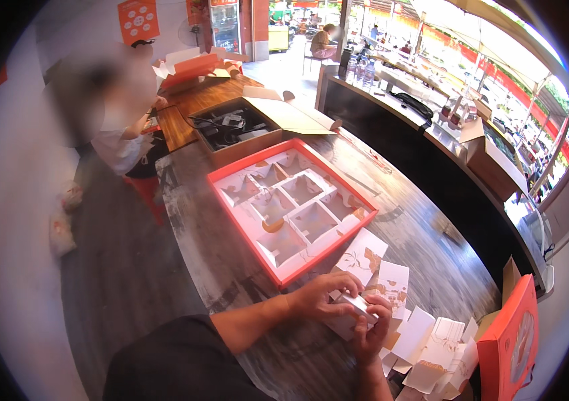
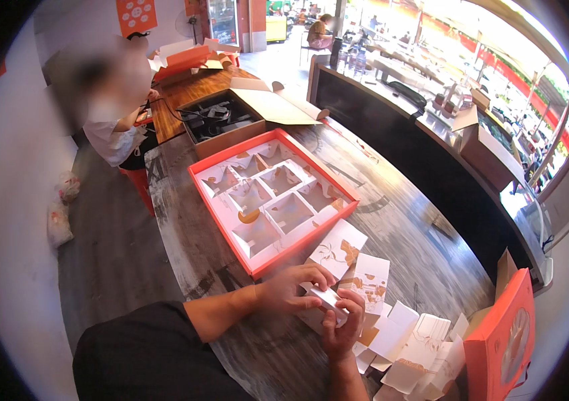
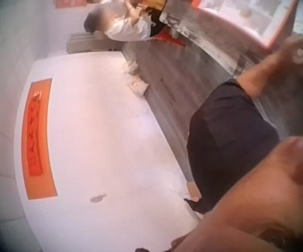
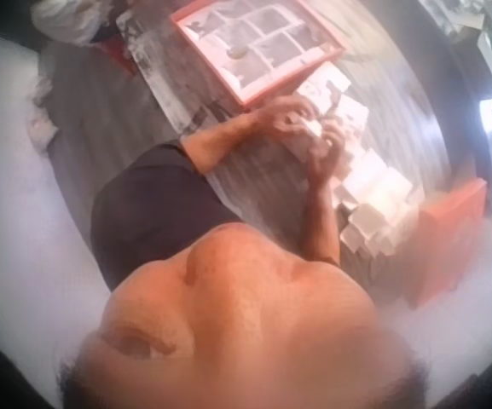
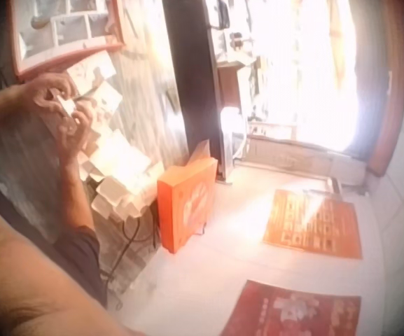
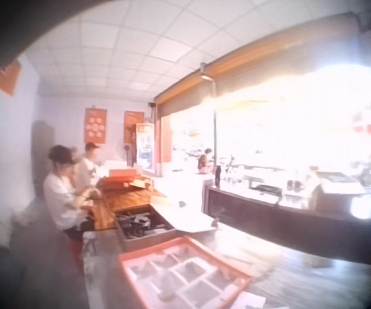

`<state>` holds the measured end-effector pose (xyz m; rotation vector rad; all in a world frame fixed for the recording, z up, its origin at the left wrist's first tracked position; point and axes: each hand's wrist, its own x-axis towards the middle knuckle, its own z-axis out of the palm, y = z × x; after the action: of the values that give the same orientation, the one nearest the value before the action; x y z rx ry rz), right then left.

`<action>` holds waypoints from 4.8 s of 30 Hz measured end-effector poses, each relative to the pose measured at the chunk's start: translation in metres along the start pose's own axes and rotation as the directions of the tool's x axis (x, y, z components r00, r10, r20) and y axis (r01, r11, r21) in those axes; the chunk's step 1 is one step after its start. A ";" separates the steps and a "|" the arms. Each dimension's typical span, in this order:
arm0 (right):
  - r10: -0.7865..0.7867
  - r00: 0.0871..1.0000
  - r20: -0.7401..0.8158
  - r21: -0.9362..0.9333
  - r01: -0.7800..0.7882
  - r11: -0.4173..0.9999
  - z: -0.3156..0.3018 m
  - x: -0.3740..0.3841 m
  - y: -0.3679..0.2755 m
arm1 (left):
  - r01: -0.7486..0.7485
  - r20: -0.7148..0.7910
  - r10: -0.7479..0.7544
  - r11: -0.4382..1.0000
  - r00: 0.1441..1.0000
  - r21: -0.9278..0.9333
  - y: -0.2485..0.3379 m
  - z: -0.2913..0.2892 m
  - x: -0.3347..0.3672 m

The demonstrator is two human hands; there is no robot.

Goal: The person folds flat white cardboard pieces into small boxes and places them into a larger red tray with compartments. The person repeats this process multiple times, filling the tray with the assembled boxes.

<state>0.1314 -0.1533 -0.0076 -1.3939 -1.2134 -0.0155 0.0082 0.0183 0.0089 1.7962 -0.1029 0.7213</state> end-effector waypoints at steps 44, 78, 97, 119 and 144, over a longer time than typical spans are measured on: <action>-0.085 0.996 0.032 -0.136 0.089 0.987 -0.004 0.008 -0.007 | 0.294 0.114 -0.273 0.919 0.955 -0.261 0.011 -0.012 -0.003; -0.166 0.982 0.086 -0.205 0.181 0.962 -0.002 0.003 0.001 | 0.094 0.198 -0.122 0.985 0.972 0.146 0.024 -0.026 0.004; -0.168 0.963 0.211 -0.369 0.237 0.899 -0.006 0.013 -0.023 | 0.209 0.250 -0.230 0.972 0.940 0.110 0.024 -0.031 0.004; -0.212 0.967 0.142 -0.280 0.244 0.929 0.004 0.005 0.000 | -0.079 0.289 -0.322 0.536 0.902 0.841 -0.072 -0.118 0.058; -0.214 0.965 0.151 -0.243 0.246 0.938 0.004 0.002 0.007 | -0.159 0.370 -0.424 0.455 0.826 0.876 0.003 -0.145 0.016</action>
<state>0.1337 -0.1472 -0.0127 -1.4865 -1.5153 -0.2657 -0.0406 0.1512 0.0446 2.9915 0.0775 0.0196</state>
